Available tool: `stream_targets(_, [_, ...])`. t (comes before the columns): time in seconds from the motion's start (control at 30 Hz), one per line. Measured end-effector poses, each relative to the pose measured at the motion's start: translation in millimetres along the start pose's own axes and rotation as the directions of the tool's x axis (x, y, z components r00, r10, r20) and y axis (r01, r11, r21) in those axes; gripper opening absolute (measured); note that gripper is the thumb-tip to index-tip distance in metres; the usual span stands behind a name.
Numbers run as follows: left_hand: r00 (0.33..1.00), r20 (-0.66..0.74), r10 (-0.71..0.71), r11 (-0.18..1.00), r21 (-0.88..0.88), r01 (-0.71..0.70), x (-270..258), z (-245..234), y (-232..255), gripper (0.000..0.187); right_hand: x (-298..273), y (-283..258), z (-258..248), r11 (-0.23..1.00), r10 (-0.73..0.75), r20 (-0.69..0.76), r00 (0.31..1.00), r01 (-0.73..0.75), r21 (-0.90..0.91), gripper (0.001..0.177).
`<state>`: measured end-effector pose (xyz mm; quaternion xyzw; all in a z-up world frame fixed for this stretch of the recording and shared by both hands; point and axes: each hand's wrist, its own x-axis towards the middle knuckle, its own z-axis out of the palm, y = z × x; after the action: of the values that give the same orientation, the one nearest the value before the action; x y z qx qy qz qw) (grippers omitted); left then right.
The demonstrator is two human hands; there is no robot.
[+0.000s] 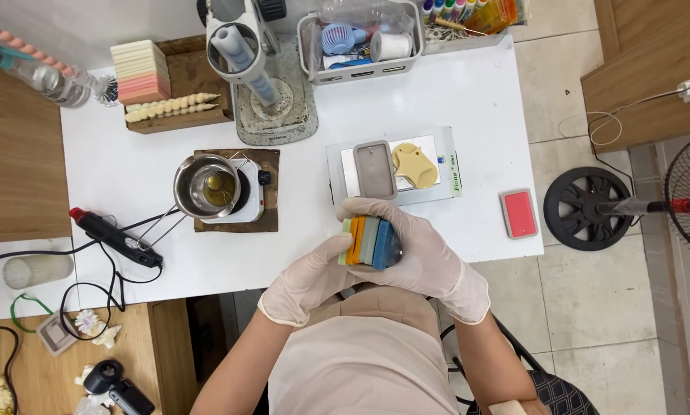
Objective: Organizing candle wax pieces and melting wax in a small pot for candle making.
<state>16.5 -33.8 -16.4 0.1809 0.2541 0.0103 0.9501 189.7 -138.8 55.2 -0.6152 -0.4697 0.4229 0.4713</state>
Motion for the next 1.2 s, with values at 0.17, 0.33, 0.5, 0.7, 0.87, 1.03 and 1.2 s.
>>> stream_targets(0.17, [0.999,0.031,-0.039,0.999,-0.021,0.040,2,0,-4,0.068,-4,-12,-4,0.993,0.103,-0.012,0.995,-0.103,-0.060,0.079])
stream_targets(0.33, [0.990,0.102,-0.099,0.994,0.059,0.094,8,-7,0,0.072,-13,-6,1,0.993,0.057,-0.082,0.995,-0.065,-0.100,0.085])
stream_targets(0.5, [0.982,0.189,-0.014,1.000,0.013,0.012,-6,17,20,0.077,-12,8,13,0.986,-0.117,-0.170,0.979,0.094,-0.135,0.067])
stream_targets(0.7, [0.878,0.475,-0.058,0.944,-0.261,0.203,14,-73,22,0.080,9,2,37,0.935,-0.084,-0.205,0.975,0.148,0.323,0.067])
stream_targets(0.87, [0.941,0.336,-0.033,0.973,-0.204,0.107,-26,-56,59,0.074,52,-18,63,0.928,-0.371,-0.114,0.922,0.371,-0.026,0.064])
stream_targets(1.03, [0.940,0.336,0.054,0.990,-0.141,-0.006,-55,-72,112,0.078,91,-43,90,0.902,-0.388,-0.013,0.921,0.377,-0.210,0.068])
stream_targets(1.2, [0.943,0.067,0.325,0.910,0.250,-0.331,-88,-92,166,0.078,134,-83,113,0.973,-0.160,0.056,0.986,0.148,0.175,0.118])
